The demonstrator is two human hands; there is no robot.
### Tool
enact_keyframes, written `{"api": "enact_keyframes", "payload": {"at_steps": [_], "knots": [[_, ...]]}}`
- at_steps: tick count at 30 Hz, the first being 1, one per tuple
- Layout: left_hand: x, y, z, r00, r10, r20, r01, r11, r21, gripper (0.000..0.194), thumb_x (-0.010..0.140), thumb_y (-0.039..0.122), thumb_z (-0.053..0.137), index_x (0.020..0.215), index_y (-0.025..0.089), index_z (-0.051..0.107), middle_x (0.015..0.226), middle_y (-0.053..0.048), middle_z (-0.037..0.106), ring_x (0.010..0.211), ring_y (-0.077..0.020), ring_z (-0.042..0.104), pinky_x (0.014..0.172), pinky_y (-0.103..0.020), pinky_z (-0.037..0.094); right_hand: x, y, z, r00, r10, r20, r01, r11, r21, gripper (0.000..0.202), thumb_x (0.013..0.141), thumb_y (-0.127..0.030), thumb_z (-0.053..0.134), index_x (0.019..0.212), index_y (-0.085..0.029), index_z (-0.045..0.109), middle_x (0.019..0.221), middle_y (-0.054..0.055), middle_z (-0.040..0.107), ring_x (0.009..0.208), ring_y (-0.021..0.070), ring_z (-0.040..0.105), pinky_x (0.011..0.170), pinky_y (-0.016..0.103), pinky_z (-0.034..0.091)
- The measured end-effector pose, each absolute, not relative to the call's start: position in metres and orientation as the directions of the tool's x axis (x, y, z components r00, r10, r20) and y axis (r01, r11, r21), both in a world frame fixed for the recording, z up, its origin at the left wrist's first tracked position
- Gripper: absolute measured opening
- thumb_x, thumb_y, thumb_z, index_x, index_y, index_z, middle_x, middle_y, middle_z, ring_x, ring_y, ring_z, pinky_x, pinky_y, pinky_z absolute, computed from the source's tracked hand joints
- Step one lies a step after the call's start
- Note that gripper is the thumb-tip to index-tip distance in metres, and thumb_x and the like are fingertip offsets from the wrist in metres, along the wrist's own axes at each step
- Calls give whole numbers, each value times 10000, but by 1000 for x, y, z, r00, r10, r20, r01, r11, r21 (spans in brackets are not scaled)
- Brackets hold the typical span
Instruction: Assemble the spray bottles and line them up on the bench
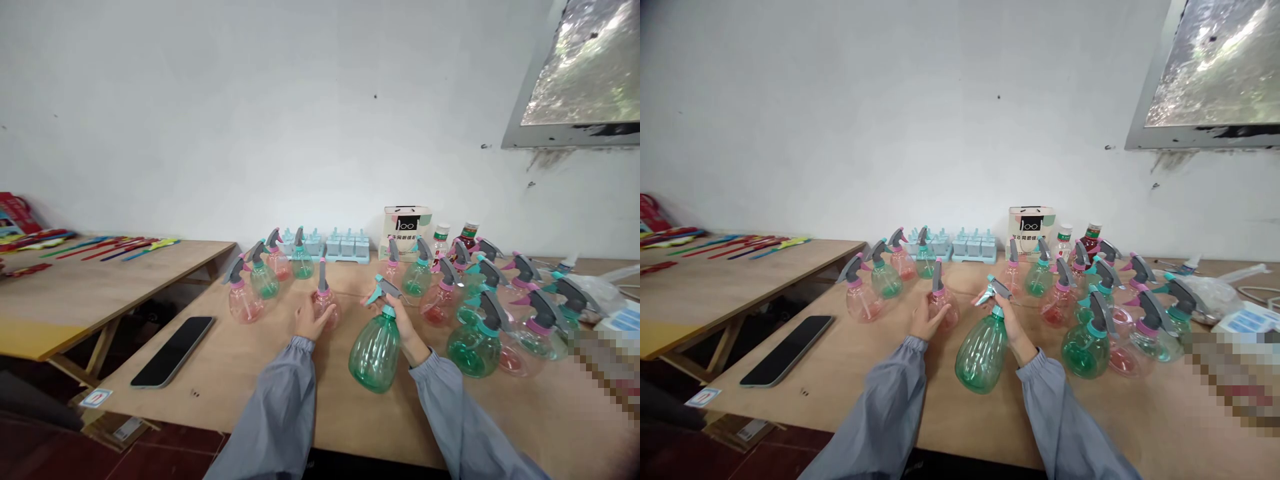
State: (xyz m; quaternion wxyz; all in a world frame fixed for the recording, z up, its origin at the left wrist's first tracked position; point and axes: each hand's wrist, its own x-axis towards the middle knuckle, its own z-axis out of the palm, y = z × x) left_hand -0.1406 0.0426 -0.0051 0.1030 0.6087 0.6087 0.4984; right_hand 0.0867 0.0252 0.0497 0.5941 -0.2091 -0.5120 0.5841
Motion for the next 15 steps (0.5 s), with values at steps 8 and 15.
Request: {"api": "enact_keyframes", "payload": {"at_steps": [8, 15], "knots": [[-141, 42, -6, -225, 848, 480, 639, -243, 729, 559, 808, 465, 689, 1267, 209, 499, 1269, -114, 657, 1200, -300, 609, 1090, -489, 380, 83, 20, 52, -248, 903, 352, -439, 219, -871, 318, 774, -565, 617, 799, -249, 645, 801, 51, 733, 934, 255, 675, 794, 364, 528], [-140, 41, -3, -221, 856, 468, 629, -242, 739, 560, 802, 444, 701, 1268, 205, 501, 1302, -123, 640, 1229, -296, 592, 1103, -484, 372, 83, 21, 52, -180, 919, 351, -376, 265, -888, 348, 780, -587, 592, 862, -255, 658, 867, 55, 744, 985, 260, 661, 802, 361, 520]]}}
